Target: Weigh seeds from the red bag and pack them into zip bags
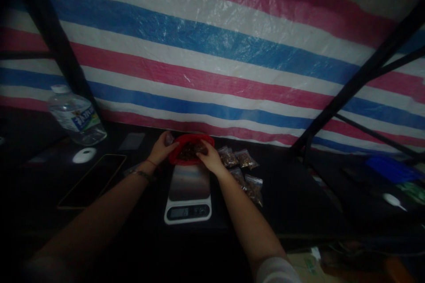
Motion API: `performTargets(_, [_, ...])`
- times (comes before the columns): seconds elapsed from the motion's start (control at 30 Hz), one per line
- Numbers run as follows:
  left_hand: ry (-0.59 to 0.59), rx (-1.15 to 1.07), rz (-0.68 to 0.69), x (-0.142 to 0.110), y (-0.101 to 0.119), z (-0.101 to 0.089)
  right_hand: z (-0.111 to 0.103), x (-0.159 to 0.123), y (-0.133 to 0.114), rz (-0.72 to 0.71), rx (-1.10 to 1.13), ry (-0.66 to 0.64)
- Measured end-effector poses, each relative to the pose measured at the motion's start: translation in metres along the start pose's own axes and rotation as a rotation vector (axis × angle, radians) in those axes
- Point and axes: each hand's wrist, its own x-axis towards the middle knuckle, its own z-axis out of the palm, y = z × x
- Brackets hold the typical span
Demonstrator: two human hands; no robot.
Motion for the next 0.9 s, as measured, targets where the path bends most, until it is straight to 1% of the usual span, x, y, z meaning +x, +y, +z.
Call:
performTargets(0.07, [-0.005, -0.004, 0.015, -0.001, 0.002, 0.0, 0.002, -0.003, 0.001, 0.015, -0.004, 0.034])
performTargets(0.2, [-0.016, 0.002, 0.057, -0.004, 0.006, -0.001, 0.003, -0.008, -0.001, 0.022, 0.025, 0.031])
performTargets(0.27, [-0.027, 0.021, 0.079, -0.005, 0.008, 0.0, 0.001, -0.011, -0.005, 0.024, 0.027, 0.042])
performTargets(0.33, [-0.051, 0.036, 0.102, -0.006, 0.01, 0.0, -0.004, -0.015, -0.011, 0.0, 0.014, 0.021])
performTargets(0.43, [-0.082, 0.07, 0.129, -0.006, 0.011, 0.001, -0.013, -0.023, -0.022, -0.088, -0.024, -0.1])
performTargets(0.5, [-0.079, 0.125, 0.168, -0.006, 0.012, 0.001, -0.018, -0.029, -0.031, -0.153, -0.063, -0.179])
performTargets(0.67, [-0.069, 0.3, 0.363, -0.008, 0.02, -0.003, -0.022, -0.035, -0.045, -0.3, -0.168, -0.357])
performTargets(0.73, [-0.081, 0.35, 0.411, -0.01, 0.027, -0.004, -0.023, -0.036, -0.046, -0.331, -0.175, -0.389])
performTargets(0.8, [-0.078, 0.395, 0.433, -0.013, 0.035, -0.005, -0.025, -0.035, -0.046, -0.356, -0.143, -0.343])
performTargets(0.9, [-0.076, 0.436, 0.448, -0.019, 0.046, -0.007, -0.026, -0.032, -0.047, -0.354, -0.069, -0.173])
